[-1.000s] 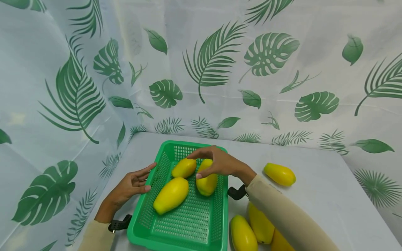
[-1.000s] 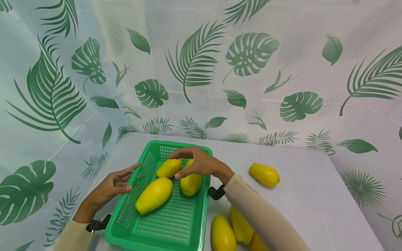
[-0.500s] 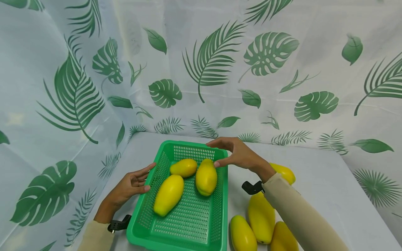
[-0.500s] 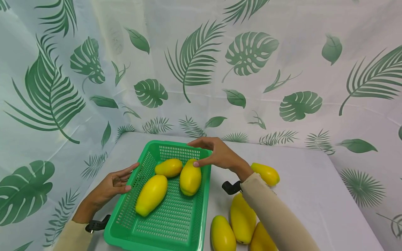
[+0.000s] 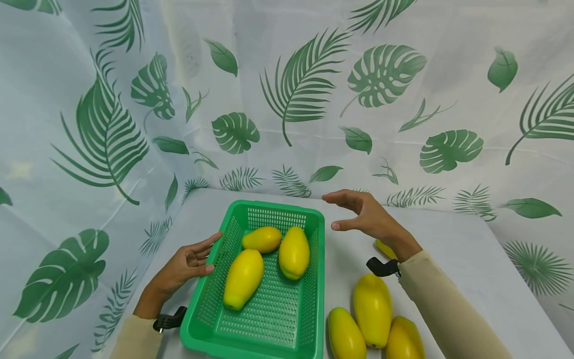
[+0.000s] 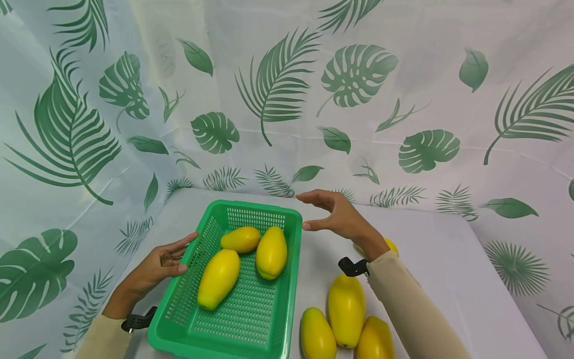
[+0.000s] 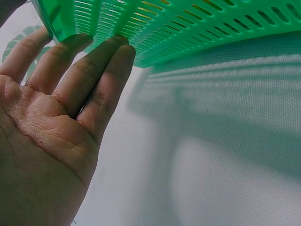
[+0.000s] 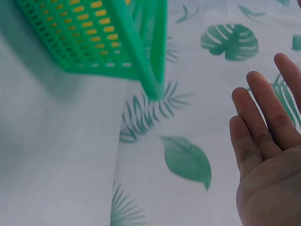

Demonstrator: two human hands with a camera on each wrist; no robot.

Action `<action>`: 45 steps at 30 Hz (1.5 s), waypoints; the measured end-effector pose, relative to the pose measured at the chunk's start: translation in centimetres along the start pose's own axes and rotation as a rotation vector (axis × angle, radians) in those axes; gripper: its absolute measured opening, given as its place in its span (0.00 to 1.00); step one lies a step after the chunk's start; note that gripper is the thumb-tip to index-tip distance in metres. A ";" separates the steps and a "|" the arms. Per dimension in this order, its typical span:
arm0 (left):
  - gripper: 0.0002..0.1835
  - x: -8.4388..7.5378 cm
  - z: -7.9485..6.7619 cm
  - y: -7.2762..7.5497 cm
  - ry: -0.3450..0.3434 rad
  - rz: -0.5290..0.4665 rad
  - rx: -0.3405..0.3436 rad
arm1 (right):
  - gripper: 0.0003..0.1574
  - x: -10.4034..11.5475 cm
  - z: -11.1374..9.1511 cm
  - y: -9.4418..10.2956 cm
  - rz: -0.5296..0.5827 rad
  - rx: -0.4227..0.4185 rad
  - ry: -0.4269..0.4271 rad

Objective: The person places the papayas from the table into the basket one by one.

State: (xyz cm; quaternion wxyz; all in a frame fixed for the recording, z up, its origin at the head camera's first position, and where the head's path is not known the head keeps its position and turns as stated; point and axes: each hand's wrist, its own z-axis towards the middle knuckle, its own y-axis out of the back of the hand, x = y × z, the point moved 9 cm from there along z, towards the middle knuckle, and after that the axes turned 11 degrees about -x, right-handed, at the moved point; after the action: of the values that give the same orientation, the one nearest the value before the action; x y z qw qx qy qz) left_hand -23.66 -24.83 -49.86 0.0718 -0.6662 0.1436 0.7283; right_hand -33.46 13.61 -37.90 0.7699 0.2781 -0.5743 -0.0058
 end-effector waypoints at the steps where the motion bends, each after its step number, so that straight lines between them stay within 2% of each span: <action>1: 0.40 0.0 0.0 0.0 0.000 0.000 0.000 | 0.39 -0.2 -0.2 0.4 -0.004 -0.010 -0.009; 8: 0.39 0.2 -0.1 0.2 0.003 0.000 -0.004 | 0.38 -1.6 -1.2 2.7 -0.038 -0.065 -0.013; 18: 0.39 0.1 0.0 0.0 -0.003 -0.012 0.004 | 0.36 -3.6 -3.3 5.8 -0.065 -0.148 -0.064; 26: 0.40 0.2 0.1 0.1 -0.011 -0.007 0.006 | 0.37 -5.7 -5.0 8.4 -0.107 -0.214 -0.107; 45: 0.39 -0.2 0.0 -0.1 -0.005 -0.022 0.004 | 0.39 -10.5 -8.4 11.0 -0.218 -0.288 -0.266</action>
State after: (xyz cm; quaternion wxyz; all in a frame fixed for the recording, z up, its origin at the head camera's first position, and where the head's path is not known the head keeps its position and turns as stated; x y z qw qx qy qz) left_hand -23.59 -24.75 -49.69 0.0813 -0.6659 0.1375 0.7288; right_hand -32.98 29.87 -43.90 0.7139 0.2226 -0.6306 -0.2077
